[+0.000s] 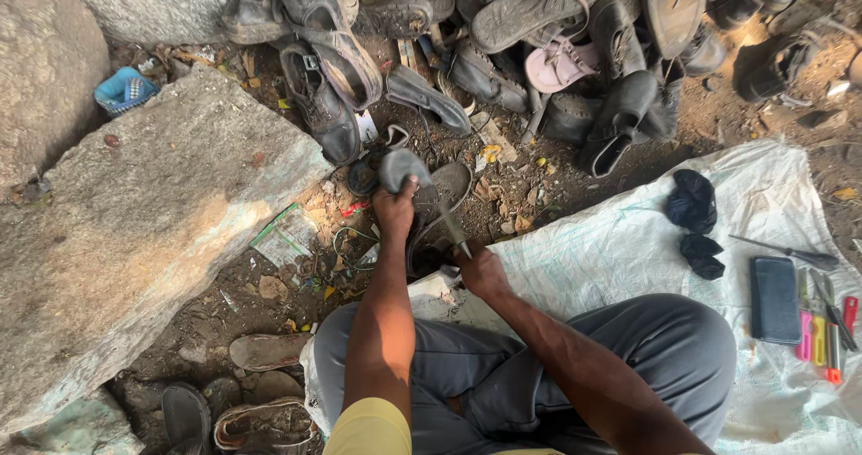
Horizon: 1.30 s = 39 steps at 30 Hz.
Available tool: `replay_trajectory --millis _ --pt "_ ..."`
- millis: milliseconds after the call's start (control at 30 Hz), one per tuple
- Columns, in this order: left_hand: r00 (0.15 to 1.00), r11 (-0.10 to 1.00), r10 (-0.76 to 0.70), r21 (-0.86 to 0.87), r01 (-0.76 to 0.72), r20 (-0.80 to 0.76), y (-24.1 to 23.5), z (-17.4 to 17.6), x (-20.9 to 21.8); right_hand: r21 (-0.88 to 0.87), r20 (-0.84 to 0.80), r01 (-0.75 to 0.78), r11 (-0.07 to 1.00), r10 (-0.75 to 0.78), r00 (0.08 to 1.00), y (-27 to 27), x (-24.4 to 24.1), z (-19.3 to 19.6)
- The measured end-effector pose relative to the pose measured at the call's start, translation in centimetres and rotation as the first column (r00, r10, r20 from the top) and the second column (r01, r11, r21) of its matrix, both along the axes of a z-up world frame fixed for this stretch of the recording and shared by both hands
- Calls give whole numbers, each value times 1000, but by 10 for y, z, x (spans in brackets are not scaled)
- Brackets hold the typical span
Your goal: The person sits on a sack and uses a metal tool to scrape and clean the soles of several worn shoes. The person handles the shoes one at a time, scraping the bottom surfaces and occasionally turning them over.
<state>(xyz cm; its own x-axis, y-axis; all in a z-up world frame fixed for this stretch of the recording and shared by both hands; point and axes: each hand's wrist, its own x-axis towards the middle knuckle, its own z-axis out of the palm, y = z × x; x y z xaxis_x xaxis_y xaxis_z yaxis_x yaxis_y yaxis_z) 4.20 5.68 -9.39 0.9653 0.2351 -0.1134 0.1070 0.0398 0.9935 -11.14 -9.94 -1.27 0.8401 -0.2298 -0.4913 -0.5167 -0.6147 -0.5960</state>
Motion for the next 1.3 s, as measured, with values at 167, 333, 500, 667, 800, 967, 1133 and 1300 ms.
replay_trajectory --millis 167,333,500,667,800,967,1133,1300 --pt "992 992 -120 23 121 -26 8 36 -8 226 229 156 962 -208 951 -26 34 69" --pt "855 733 -464 441 518 -232 13 100 -63 256 492 -99 961 -41 870 -27 28 91" --pt "840 844 -527 35 535 -126 18 118 -59 348 391 -73 935 -74 917 -61 27 89" --pt "954 579 -301 793 192 -11 12 66 -19 97 501 -62 993 5 865 -158 39 120" --pt "917 420 -328 835 356 -226 -6 49 -22 -139 628 307 941 -156 762 -282 66 184" --pt "850 259 -401 848 463 -342 -19 39 -7 -112 757 588 801 -314 572 -326 71 201" --pt "857 358 -487 856 373 -169 -21 28 -13 -14 574 357 934 -285 767 -196 38 109" --pt "848 261 -529 942 209 -42 -18 15 -7 -1 309 -124 992 119 944 -65 5 78"
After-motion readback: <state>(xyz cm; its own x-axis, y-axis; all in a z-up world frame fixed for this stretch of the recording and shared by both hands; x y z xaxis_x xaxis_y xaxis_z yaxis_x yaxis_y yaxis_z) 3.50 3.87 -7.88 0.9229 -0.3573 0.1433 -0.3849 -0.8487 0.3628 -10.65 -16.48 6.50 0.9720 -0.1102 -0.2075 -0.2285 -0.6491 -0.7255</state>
